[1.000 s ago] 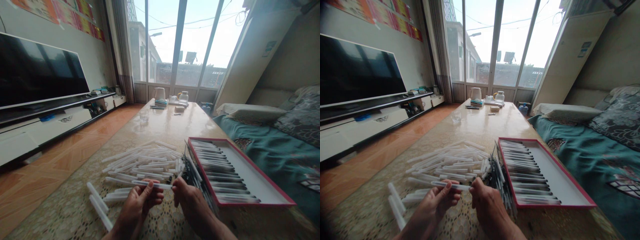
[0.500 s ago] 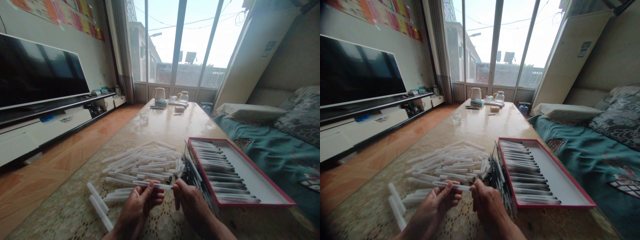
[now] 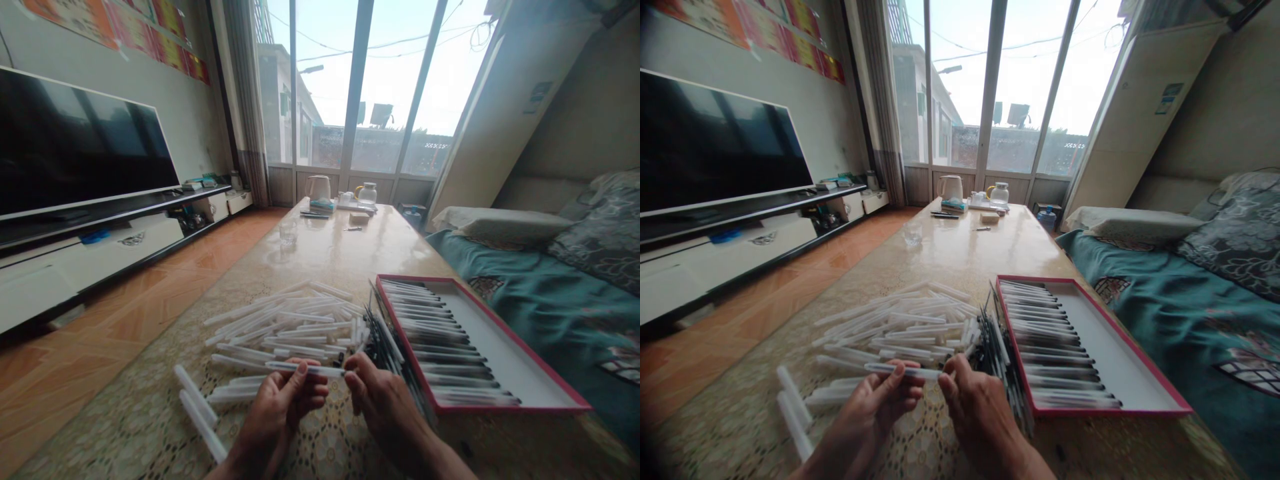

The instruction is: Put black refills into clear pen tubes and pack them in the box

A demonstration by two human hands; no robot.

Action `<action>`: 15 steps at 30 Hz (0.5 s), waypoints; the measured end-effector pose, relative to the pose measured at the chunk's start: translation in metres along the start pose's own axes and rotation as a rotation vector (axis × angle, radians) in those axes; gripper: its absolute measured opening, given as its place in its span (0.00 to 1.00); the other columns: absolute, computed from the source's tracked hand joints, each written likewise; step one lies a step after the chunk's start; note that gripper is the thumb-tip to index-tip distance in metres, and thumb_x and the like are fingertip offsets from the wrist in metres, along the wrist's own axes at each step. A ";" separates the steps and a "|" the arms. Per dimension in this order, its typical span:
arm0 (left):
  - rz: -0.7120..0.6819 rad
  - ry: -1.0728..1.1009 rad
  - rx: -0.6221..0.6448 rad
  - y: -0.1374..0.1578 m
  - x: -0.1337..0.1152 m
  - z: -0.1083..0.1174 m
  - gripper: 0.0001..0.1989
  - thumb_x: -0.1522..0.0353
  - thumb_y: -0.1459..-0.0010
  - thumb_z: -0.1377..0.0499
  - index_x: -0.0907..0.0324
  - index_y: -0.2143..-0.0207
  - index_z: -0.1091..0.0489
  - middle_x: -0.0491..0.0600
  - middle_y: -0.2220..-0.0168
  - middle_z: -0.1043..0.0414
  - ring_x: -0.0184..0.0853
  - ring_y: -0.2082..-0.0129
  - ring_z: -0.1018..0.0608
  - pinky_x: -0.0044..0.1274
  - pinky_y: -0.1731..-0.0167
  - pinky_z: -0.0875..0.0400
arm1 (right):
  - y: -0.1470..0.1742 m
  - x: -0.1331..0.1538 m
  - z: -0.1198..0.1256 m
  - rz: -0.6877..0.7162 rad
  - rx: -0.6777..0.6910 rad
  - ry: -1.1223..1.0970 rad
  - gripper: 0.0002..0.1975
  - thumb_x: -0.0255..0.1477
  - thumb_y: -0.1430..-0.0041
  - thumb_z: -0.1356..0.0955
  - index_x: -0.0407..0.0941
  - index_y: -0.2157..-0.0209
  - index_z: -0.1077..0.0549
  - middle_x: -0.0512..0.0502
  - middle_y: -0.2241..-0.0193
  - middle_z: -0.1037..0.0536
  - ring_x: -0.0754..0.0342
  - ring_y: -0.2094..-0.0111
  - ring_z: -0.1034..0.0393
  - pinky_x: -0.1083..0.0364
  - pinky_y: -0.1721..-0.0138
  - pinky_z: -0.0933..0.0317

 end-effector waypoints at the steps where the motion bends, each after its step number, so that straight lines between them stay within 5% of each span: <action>1: -0.003 0.003 0.000 0.000 0.000 0.001 0.08 0.68 0.52 0.36 0.65 0.70 0.27 0.51 0.77 0.22 0.32 0.76 0.21 0.20 0.74 0.27 | 0.000 0.001 0.001 0.011 -0.003 -0.005 0.13 0.36 0.36 0.47 0.46 0.64 0.38 0.53 0.81 0.28 0.57 0.80 0.33 0.61 0.77 0.49; 7: 0.006 0.004 0.031 -0.002 0.002 0.000 0.10 0.66 0.52 0.36 0.65 0.70 0.27 0.51 0.77 0.22 0.31 0.78 0.22 0.20 0.76 0.27 | 0.000 -0.001 -0.001 -0.019 -0.001 0.053 0.18 0.36 0.35 0.49 0.46 0.73 0.38 0.53 0.85 0.30 0.58 0.83 0.35 0.62 0.80 0.52; 12: -0.006 0.014 0.013 -0.001 -0.001 -0.001 0.08 0.67 0.52 0.36 0.65 0.70 0.27 0.51 0.77 0.22 0.31 0.77 0.22 0.20 0.75 0.27 | 0.001 -0.001 -0.001 0.027 -0.017 0.028 0.13 0.36 0.36 0.47 0.45 0.63 0.37 0.53 0.82 0.28 0.57 0.82 0.33 0.62 0.79 0.50; 15: -0.005 0.011 0.019 -0.001 0.000 0.000 0.09 0.67 0.51 0.36 0.65 0.70 0.26 0.51 0.77 0.22 0.32 0.76 0.22 0.20 0.74 0.27 | 0.001 -0.002 -0.003 -0.001 0.007 0.044 0.12 0.33 0.35 0.47 0.46 0.66 0.37 0.54 0.83 0.28 0.58 0.83 0.34 0.62 0.80 0.51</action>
Point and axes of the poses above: each hand's wrist, its own y-axis away from the middle knuckle, its own z-axis out of the back of the hand, x = y × z, the point moved 3 cm from there along -y, towards the middle knuckle
